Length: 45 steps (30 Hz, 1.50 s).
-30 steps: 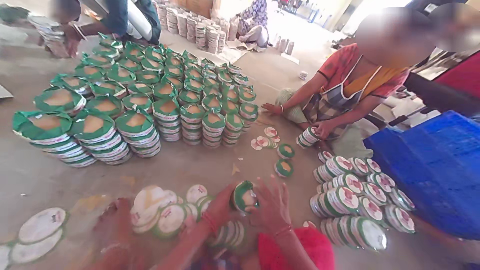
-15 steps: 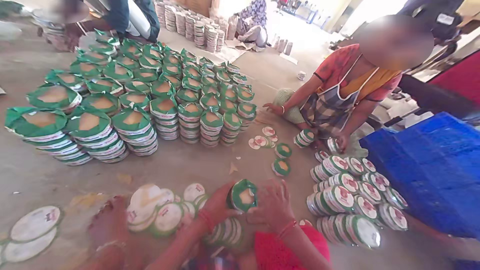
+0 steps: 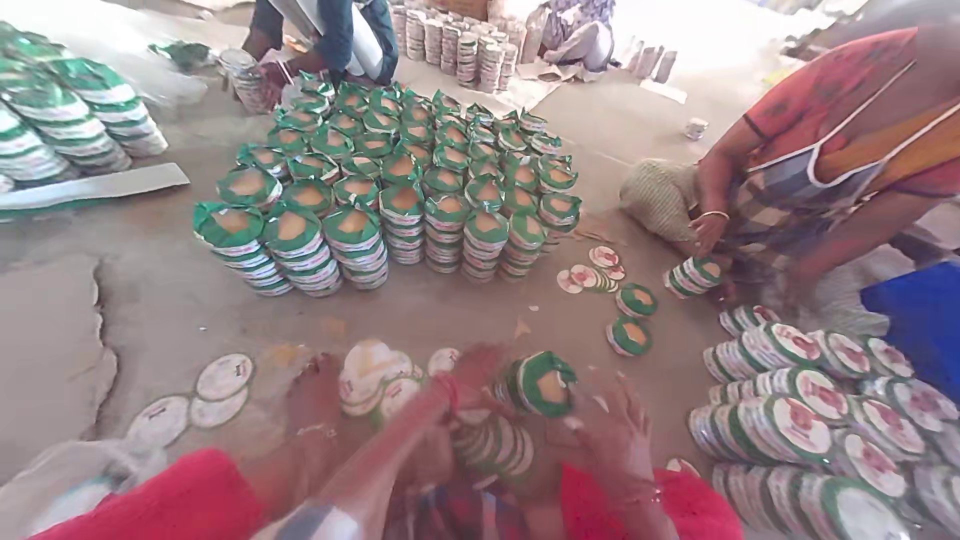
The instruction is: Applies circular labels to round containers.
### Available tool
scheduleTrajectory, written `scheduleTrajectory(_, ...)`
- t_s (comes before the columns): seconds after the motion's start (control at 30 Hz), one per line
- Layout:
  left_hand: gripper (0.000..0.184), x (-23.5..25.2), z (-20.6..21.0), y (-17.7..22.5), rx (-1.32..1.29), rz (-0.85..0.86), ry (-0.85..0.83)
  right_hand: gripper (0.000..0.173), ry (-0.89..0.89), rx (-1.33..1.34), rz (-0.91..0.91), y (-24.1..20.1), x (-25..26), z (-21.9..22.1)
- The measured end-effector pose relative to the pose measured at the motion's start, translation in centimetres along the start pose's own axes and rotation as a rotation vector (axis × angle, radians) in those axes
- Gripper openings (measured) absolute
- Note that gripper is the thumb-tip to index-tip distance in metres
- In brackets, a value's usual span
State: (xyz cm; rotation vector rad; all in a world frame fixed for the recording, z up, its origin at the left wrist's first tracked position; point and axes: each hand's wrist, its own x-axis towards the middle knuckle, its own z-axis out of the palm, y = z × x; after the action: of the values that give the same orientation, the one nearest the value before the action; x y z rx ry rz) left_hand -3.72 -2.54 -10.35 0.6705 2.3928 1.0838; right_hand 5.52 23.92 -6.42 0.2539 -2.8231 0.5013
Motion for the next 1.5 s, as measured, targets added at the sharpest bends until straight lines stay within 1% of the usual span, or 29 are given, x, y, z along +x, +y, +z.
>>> scheduleTrajectory(0.03,0.094,-0.5,-2.0,-1.1,0.081,-0.098,-0.086,0.076,0.014,0.04,0.013,0.3,-0.4,0.7)
scheduleTrajectory(0.07,0.081,-1.2,-4.0,-2.3,0.176,-0.208,-0.17,0.075,0.043,0.092,0.041,0.4,-0.8,1.3)
scheduleTrajectory(0.1,0.068,-2.0,-5.4,-3.5,0.268,-0.307,-0.24,0.075,0.092,0.156,0.08,0.5,-1.1,1.9)
scheduleTrajectory(0.13,0.062,-3.0,-6.0,-5.0,0.344,-0.385,-0.277,0.076,0.137,0.221,0.119,0.5,-1.5,2.3)
scheduleTrajectory(0.17,0.065,-4.0,-6.0,-6.5,0.395,-0.451,-0.301,0.076,0.181,0.274,0.154,0.3,-1.8,2.5)
scheduleTrajectory(0.2,0.073,-4.8,-5.6,-7.6,0.413,-0.486,-0.297,0.077,0.216,0.301,0.18,0.1,-2.1,2.7)
scheduleTrajectory(0.23,0.081,-5.4,-5.0,-8.5,0.421,-0.485,-0.27,0.076,0.238,0.315,0.198,0.1,-2.4,2.9)
scheduleTrajectory(0.3,0.081,-5.8,-4.1,-9.1,0.446,-0.436,-0.23,0.073,0.249,0.315,0.204,0.2,-2.6,2.9)
scheduleTrajectory(0.33,0.073,-5.9,-4.2,-9.0,0.446,-0.409,-0.217,0.071,0.245,0.314,0.198,0.3,-2.8,2.9)
scheduleTrajectory(0.4,0.049,-6.5,-5.0,-8.5,0.414,-0.382,-0.15,0.067,0.248,0.317,0.187,0.2,-3.1,3.0)
scheduleTrajectory(0.43,0.04,-6.6,-5.7,-8.3,0.394,-0.383,-0.111,0.063,0.263,0.323,0.182,0.1,-3.1,3.0)
scheduleTrajectory(0.5,0.036,-6.3,-6.7,-7.9,0.347,-0.374,-0.043,0.059,0.307,0.334,0.164,-0.2,-3.1,3.1)
scheduleTrajectory(0.6,0.038,-5.6,-8.0,-5.6,0.368,-0.436,-0.102,0.056,0.374,0.324,0.14,-0.3,-2.9,3.0)
scheduleTrajectory(0.67,0.036,-5.1,-8.6,-4.9,0.415,-0.359,-0.109,0.051,0.405,0.301,0.107,-0.9,-2.9,2.6)
scheduleTrajectory(0.7,0.035,-4.8,-8.9,-3.6,0.4,-0.324,-0.09,0.046,0.409,0.3,0.073,-1.6,-3.0,2.5)
scheduleTrajectory(0.73,0.034,-4.4,-9.0,-1.4,0.352,-0.316,-0.044,0.044,0.4,0.29,0.016,-2.5,-3.2,2.5)
scheduleTrajectory(0.83,0.032,-3.0,-6.8,5.7,0.061,-0.304,0.121,0.033,0.363,0.249,-0.26,-5.9,-3.1,3.2)
scheduleTrajectory(0.9,0.028,-1.9,-4.4,8.6,-0.192,-0.323,0.164,0.034,0.357,0.229,-0.42,-7.4,-2.4,3.5)
scheduleTrajectory(0.93,0.026,-1.5,-3.4,9.6,-0.296,-0.341,0.191,0.035,0.381,0.205,-0.452,-7.7,-2.0,3.6)
scheduleTrajectory(1.0,0.024,-1.1,-2.3,10.5,-0.469,-0.34,0.22,0.028,0.477,0.185,-0.44,-7.6,-1.1,3.7)
scheduleTrajectory(1.03,0.026,-1.0,-2.3,10.7,-0.521,-0.323,0.197,0.026,0.516,0.185,-0.41,-7.3,-0.6,3.6)
scheduleTrajectory(1.1,0.035,-0.9,-2.8,10.7,-0.526,-0.311,0.11,0.024,0.542,0.206,-0.323,-6.2,0.1,3.1)
scheduleTrajectory(1.17,0.04,-0.7,-3.0,10.2,-0.466,-0.281,0.131,0.025,0.54,0.224,-0.218,-4.8,0.8,2.8)
scheduleTrajectory(1.23,0.041,-0.2,-2.9,9.0,-0.41,-0.247,0.211,0.028,0.51,0.241,-0.139,-3.3,1.3,3.2)
scheduleTrajectory(1.3,0.042,0.2,-2.4,7.8,-0.415,-0.258,0.267,0.03,0.457,0.251,-0.131,-2.4,1.3,3.9)
scheduleTrajectory(1.37,0.045,0.2,-1.6,7.3,-0.443,-0.255,0.27,0.033,0.387,0.26,-0.145,-2.3,1.0,4.6)
scheduleTrajectory(1.4,0.045,-0.3,-1.6,8.5,-0.45,-0.264,0.258,0.034,0.353,0.257,-0.156,-2.4,0.8,4.8)
scheduleTrajectory(1.43,0.042,-1.5,-2.7,11.6,-0.464,-0.305,0.225,0.033,0.333,0.252,-0.166,-2.5,0.6,5.0)
scheduleTrajectory(1.5,0.037,-3.8,-6.5,20.7,-0.511,-0.513,0.138,0.03,0.325,0.22,-0.181,-2.5,0.4,5.2)
